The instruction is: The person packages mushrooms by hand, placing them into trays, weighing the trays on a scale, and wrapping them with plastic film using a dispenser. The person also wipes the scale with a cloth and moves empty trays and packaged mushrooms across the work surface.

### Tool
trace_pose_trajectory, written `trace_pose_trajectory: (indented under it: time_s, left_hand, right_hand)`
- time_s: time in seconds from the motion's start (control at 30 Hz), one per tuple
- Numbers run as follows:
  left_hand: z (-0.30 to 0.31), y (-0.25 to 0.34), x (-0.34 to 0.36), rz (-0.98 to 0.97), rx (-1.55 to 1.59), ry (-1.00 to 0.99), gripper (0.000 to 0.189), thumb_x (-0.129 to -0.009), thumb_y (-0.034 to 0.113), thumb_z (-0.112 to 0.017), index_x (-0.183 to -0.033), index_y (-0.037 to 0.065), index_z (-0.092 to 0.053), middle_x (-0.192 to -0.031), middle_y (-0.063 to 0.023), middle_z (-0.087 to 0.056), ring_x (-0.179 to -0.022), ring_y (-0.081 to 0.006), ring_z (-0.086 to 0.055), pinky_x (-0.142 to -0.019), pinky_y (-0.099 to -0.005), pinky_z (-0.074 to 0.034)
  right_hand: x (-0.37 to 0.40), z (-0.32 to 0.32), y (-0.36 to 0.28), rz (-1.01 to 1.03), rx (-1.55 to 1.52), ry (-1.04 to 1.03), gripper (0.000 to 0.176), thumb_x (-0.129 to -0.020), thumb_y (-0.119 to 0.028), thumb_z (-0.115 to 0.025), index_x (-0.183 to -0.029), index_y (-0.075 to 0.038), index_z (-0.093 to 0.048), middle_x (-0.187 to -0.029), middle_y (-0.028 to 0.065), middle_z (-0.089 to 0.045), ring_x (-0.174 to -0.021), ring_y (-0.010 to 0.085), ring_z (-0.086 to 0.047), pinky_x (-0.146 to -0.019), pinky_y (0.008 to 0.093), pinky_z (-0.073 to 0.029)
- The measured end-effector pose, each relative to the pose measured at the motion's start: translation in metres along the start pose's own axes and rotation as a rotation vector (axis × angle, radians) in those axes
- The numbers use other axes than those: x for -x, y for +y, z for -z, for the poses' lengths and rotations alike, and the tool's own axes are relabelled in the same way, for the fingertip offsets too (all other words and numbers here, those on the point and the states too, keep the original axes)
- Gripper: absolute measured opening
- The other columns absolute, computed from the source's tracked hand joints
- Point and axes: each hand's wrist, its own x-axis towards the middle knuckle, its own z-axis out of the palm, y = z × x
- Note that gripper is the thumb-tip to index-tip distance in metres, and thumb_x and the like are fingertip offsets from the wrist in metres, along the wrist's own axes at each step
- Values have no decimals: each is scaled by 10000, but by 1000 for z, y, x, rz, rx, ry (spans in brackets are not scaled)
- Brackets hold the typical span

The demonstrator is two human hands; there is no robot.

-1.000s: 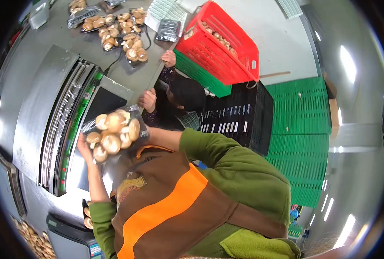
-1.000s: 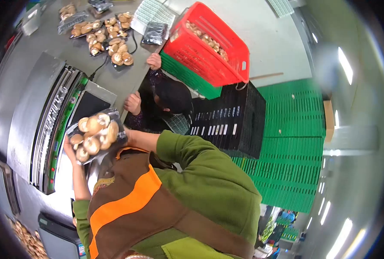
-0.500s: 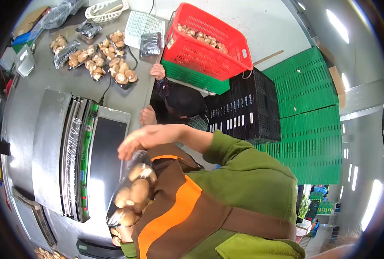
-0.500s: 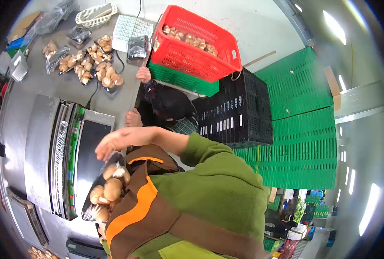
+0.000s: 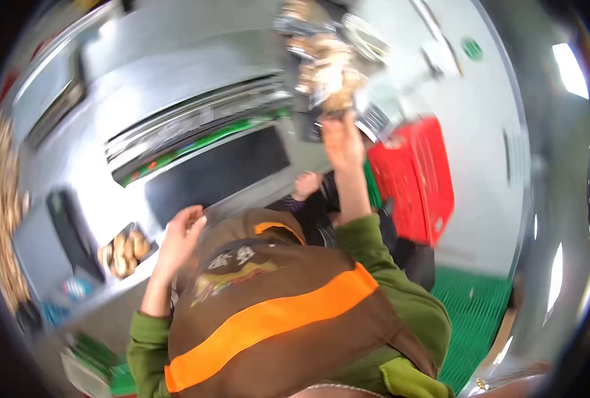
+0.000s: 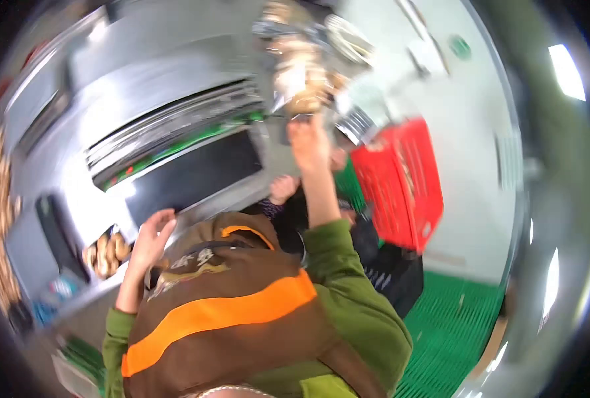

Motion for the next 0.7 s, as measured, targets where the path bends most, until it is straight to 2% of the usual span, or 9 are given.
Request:
trace_pose_trajectory:
  time_s: [0.03,0.2,0.27,0.33,0.47,0.53,0.6,0.67,0.7]
  left_hand:
    - [9,-6,11,10,-18,100,326,-888,183,-591,-1140,-23,-572,-1013,-139,-651,-919,-201,-633,-829,-311,-486]
    - [60,-103,55,25,142,650,281,-900,181,-585,-1117,3,-598,-999,-104,-642,-917,-177,-597,-804,-284,-463]
    - [89,-121,77,123,-27,992,307,-910,223,-574,-1125,5,-594,-1062,-132,-620,-988,-195,-576,-872,-308,-441]
    - [115,-159,92,159,-27,1240,369,-911,264,-570,-1174,6,-570,-1176,-158,-563,-1066,-226,-545,-943,-343,-405]
    - [143,-197,105,280,-125,1178,487,-896,290,-591,-1291,23,-490,-1310,-180,-463,-1181,-305,-470,-1011,-386,-349]
    - [143,-211,103,173,-255,1060,533,-885,300,-609,-1322,35,-459,-1323,-202,-452,-1217,-328,-431,-1031,-397,-322]
    - [144,-259,99,152,-227,950,573,-870,289,-637,-1341,33,-435,-1339,-201,-443,-1228,-313,-424,-1037,-400,-314]
    - [136,-256,98,98,-152,926,577,-887,258,-623,-1341,-25,-406,-1343,-198,-438,-1231,-282,-426,-1038,-365,-318]
    - [132,-265,98,94,-87,954,581,-895,246,-616,-1349,-34,-387,-1346,-190,-437,-1233,-265,-424,-1038,-353,-318]
  right_hand:
    - [7,-69,13,-97,64,192,513,-950,-412,-453,-1209,30,-452,-1107,221,-589,-985,252,-624,-780,326,-569]
    - [49,-158,140,-835,549,-456,464,-961,-296,-449,-1286,35,-435,-1211,234,-547,-1050,292,-600,-842,374,-521]
    - [77,-171,210,-1015,652,-649,492,-945,-272,-515,-1319,26,-399,-1242,225,-531,-1115,294,-559,-914,368,-480]
    - [104,-170,281,-960,862,-778,572,-894,-286,-596,-1311,46,-386,-1195,234,-550,-1079,299,-573,-904,382,-482]
    - [117,-197,367,-728,1428,-1062,729,-778,-333,-675,-1325,38,-367,-1220,247,-525,-1144,376,-508,-954,425,-422]
    - [121,-195,414,-770,1701,-977,814,-718,-384,-690,-1331,40,-362,-1315,285,-430,-1184,439,-461,-983,418,-405]
    - [127,-208,436,-618,2097,-1131,860,-709,-435,-678,-1340,46,-345,-1384,341,-287,-1218,473,-411,-995,418,-403]
    - [126,-197,456,-496,2166,-1531,802,-729,-284,-685,-1364,31,-309,-1416,337,-207,-1240,632,-201,-984,646,-301]
    - [124,-210,437,-724,2002,-1196,840,-733,-286,-690,-1376,46,-265,-1418,361,-153,-1253,617,-203,-1008,623,-288]
